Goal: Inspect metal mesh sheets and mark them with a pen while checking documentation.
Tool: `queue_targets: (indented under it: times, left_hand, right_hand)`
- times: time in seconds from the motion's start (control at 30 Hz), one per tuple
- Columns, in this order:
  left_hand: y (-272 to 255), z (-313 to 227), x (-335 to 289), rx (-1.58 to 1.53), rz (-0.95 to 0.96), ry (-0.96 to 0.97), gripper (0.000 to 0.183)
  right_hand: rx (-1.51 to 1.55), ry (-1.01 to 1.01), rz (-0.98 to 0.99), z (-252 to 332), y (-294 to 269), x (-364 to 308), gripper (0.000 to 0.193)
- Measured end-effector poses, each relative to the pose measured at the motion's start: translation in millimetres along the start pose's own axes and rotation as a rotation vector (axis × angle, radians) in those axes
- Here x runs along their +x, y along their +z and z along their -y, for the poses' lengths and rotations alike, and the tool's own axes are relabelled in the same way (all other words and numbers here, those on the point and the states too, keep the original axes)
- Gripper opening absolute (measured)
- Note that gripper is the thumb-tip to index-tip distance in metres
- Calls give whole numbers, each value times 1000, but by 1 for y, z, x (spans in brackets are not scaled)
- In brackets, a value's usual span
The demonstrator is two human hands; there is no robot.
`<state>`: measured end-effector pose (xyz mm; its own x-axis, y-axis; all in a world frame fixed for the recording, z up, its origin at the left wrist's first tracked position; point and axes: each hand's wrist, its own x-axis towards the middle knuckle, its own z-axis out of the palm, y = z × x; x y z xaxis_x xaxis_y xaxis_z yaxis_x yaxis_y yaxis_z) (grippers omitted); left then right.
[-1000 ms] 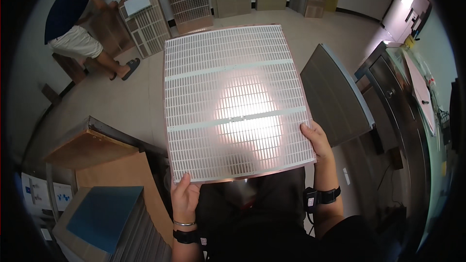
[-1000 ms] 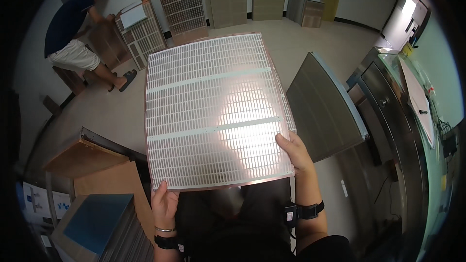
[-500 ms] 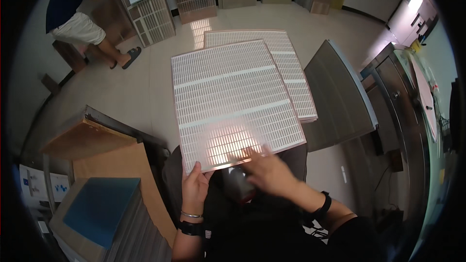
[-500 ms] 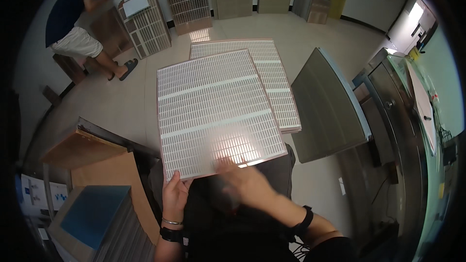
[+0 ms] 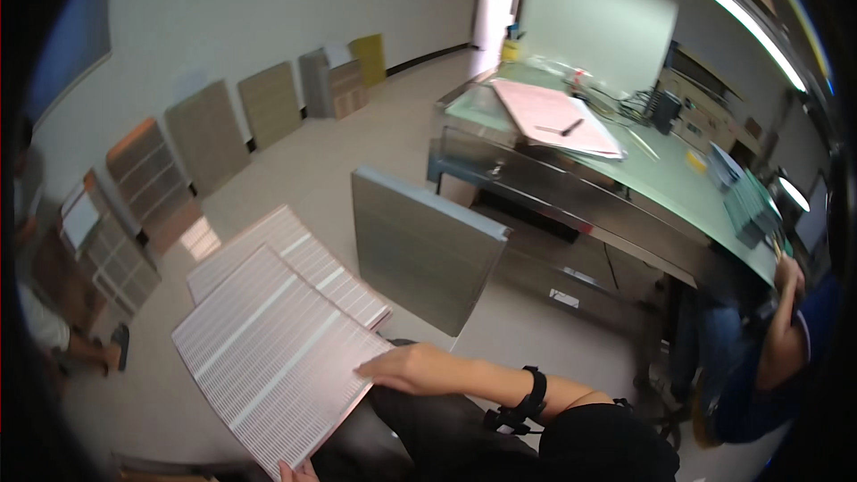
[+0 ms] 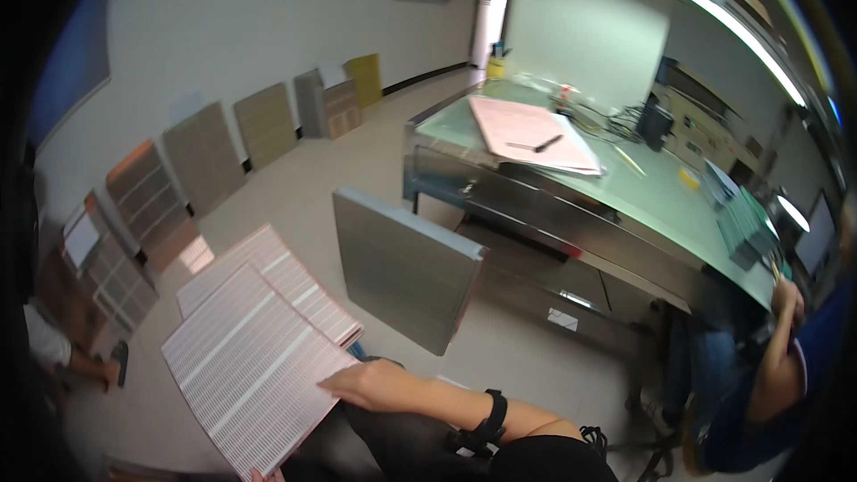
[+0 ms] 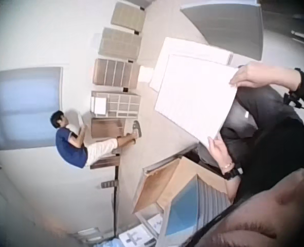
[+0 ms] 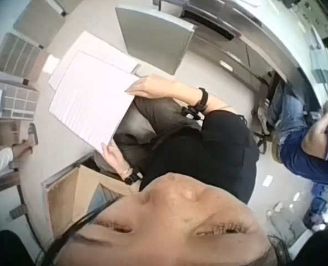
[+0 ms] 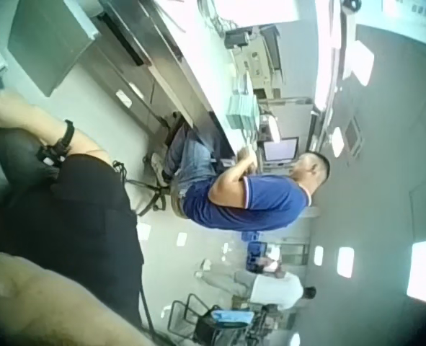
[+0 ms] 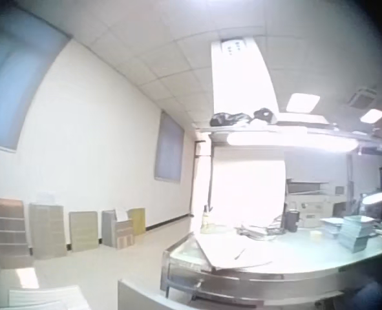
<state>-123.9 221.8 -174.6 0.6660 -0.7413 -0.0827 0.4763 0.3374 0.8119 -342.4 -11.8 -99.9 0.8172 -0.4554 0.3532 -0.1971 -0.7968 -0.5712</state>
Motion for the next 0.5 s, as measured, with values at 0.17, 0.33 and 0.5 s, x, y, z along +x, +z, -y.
queue_targets:
  times: [0.17,0.33,0.5]
  left_hand:
    - [7,2,9,283,158,124,41]
    - [9,-10,7,125,14,-29,40]
    - [13,-20,5,0,-68,-219,44]
  right_hand:
    - [-318,158,-317,-15,-93,-27,30]
    - [-724,80,-858,-29,-238,-55,32]
    - [-1034,540,-1118,-158,-431,-175,37]
